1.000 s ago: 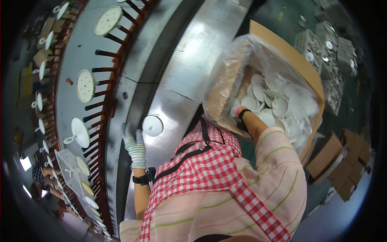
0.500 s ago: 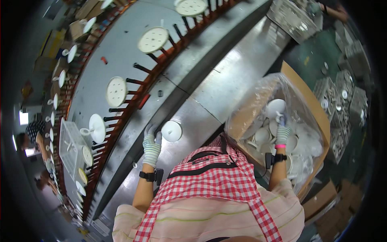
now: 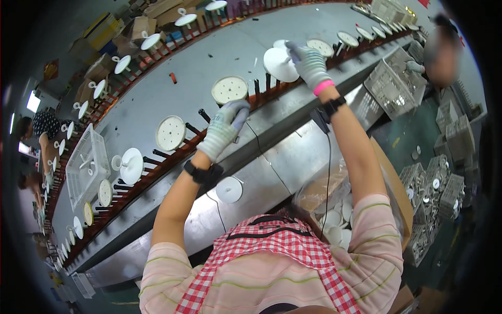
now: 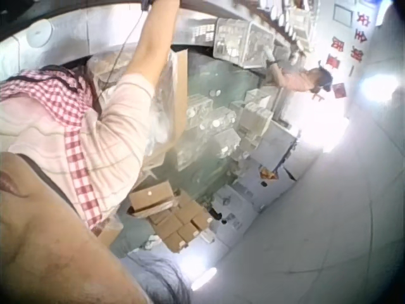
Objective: The person takes ceramic lids one by one from a large box and places them onto the spindles of a moving assembly line conveyor.
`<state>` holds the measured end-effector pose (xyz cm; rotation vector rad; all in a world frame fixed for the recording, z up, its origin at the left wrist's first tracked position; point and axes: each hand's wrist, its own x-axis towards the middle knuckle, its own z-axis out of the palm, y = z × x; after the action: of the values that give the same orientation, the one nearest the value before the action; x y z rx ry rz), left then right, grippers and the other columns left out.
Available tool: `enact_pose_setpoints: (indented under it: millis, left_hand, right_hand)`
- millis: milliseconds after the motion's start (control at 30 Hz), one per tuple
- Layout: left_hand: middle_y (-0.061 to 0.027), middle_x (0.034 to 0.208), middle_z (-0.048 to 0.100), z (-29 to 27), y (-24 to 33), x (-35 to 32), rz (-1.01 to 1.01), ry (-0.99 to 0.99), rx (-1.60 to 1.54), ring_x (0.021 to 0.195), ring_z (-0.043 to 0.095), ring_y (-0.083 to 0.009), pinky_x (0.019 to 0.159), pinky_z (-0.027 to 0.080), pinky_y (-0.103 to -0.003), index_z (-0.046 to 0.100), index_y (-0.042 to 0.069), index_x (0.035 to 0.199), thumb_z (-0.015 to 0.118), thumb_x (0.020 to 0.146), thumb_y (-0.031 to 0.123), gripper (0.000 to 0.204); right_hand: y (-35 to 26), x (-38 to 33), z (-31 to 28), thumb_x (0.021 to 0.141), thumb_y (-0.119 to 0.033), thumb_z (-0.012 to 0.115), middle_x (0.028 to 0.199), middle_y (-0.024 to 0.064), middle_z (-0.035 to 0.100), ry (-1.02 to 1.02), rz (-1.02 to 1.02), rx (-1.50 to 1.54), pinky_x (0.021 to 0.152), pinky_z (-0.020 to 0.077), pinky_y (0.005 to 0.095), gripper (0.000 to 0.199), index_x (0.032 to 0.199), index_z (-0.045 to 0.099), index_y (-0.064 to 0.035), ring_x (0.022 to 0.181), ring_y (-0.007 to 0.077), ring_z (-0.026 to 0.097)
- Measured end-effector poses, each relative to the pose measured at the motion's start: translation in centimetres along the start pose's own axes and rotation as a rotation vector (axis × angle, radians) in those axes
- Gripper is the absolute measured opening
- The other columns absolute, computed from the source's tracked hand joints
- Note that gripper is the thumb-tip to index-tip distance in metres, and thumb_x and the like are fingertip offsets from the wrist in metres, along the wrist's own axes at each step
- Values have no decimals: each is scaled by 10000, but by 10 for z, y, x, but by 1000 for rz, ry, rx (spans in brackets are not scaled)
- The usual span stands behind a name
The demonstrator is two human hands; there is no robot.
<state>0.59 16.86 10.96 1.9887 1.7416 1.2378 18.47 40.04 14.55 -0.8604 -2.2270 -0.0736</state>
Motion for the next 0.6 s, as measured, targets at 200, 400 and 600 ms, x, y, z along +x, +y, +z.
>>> enact_pose_setpoints:
  millis: [200, 400, 600]
  left_hand:
    - [-168, 932, 607, 10, -26, 57, -309, 49, -24, 870, 579, -316, 788, 447, -340, 592, 56, 1005, 478, 844, 202, 246]
    - [-214, 1142, 529, 31, -98, 135, -473, 39, 208, 1059, 494, -379, 904, 397, -405, 570, 58, 1092, 381, 854, 398, 456]
    - [-200, 1098, 569, 21, -84, 129, -492, -468, 405, 1034, 548, -334, 863, 449, -399, 561, 108, 1135, 592, 700, 389, 519]
  right_hand:
    - [-21, 27, 50, 802, -77, 487, 851, 150, 630, -267, -88, -220, 704, 478, 417, 257, 1037, 580, -121, 813, 313, 612]
    - [-76, -8, 43, 773, -9, 446, 1037, 174, 587, -272, -219, 280, 778, 466, 406, 491, 1250, 404, -116, 906, 344, 576]
    - [-99, -38, 86, 764, -54, 491, 1095, 184, 563, -289, 243, 460, 861, 425, 398, 462, 1222, 448, -102, 1034, 351, 521]
